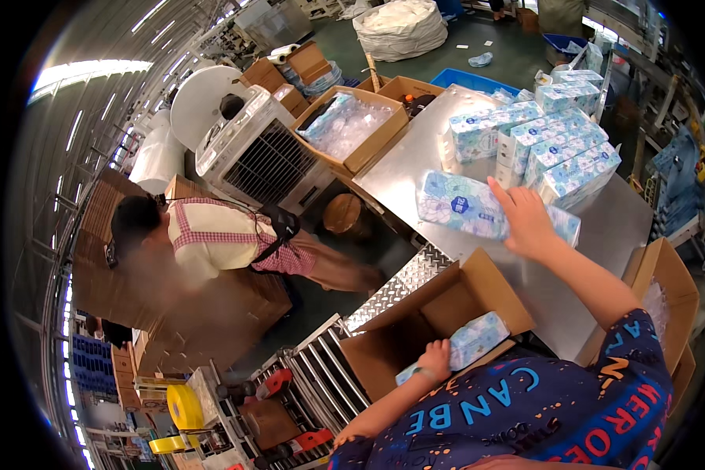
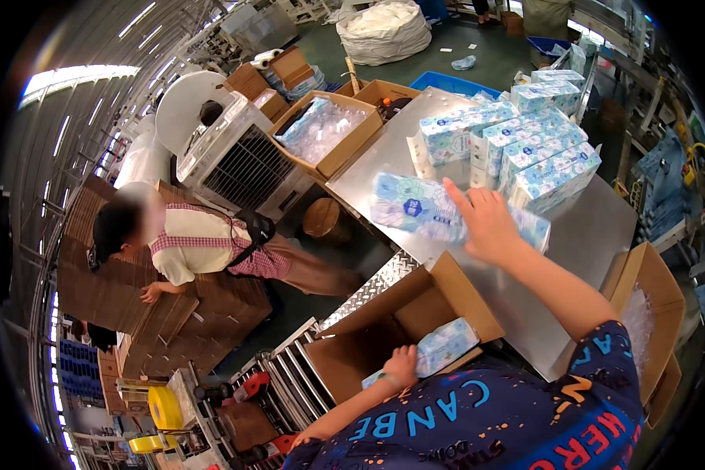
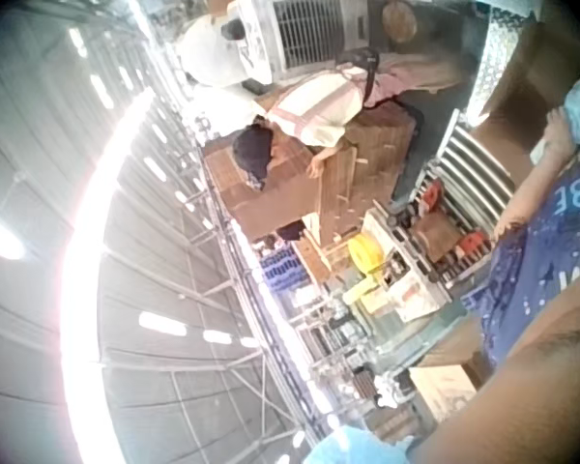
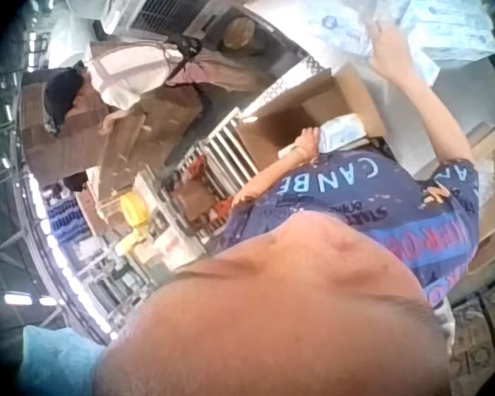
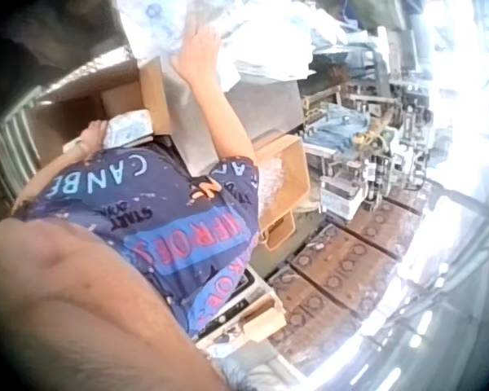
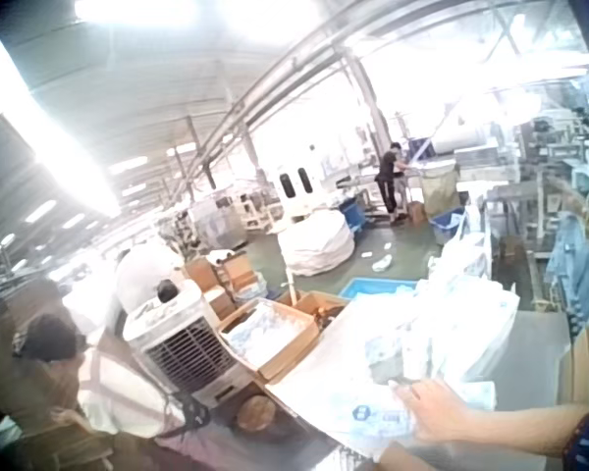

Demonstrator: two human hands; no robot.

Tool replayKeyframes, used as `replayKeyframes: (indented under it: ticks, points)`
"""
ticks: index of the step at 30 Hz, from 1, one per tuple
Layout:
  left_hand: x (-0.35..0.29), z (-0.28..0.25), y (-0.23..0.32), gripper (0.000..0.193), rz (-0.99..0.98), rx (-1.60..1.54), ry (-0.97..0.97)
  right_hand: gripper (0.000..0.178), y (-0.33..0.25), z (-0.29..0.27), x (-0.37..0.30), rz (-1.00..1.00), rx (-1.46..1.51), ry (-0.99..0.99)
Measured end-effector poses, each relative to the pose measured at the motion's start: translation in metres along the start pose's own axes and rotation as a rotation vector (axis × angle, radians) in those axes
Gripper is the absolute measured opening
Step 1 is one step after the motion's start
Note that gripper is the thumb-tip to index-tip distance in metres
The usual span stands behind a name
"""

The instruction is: The person packs packages of tissues into cardboard boxes and then places the filled boxes onto a conveyor belt that seals them with yellow tape.

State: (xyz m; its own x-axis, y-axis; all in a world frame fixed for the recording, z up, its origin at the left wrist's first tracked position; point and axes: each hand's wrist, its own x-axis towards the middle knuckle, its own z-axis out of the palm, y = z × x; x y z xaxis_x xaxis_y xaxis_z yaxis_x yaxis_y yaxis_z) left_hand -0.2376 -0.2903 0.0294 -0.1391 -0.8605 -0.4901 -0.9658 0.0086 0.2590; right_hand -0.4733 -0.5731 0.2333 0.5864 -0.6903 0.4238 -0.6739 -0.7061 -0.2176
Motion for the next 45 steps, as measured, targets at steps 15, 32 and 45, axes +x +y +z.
replayKeyframes:
  ticks: [15, 32, 45]
  points:
    - [-0.003, 0.087, -0.044, 0.091, 0.028, -0.578, -0.408, 0.088, -0.139, 0.307, -0.145, -0.701, 0.103, -0.958]
    - [0.084, -0.101, -0.005, 0.032, 0.121, -0.797, 0.345, 0.019, 0.298, 0.107, 0.012, 0.054, -0.252, -0.274]
    - [0.25, -0.2, 0.182, 0.115, 0.172, 0.198, 0.604, 0.104, 0.322, -0.008, -0.088, 0.231, -0.525, -0.533]
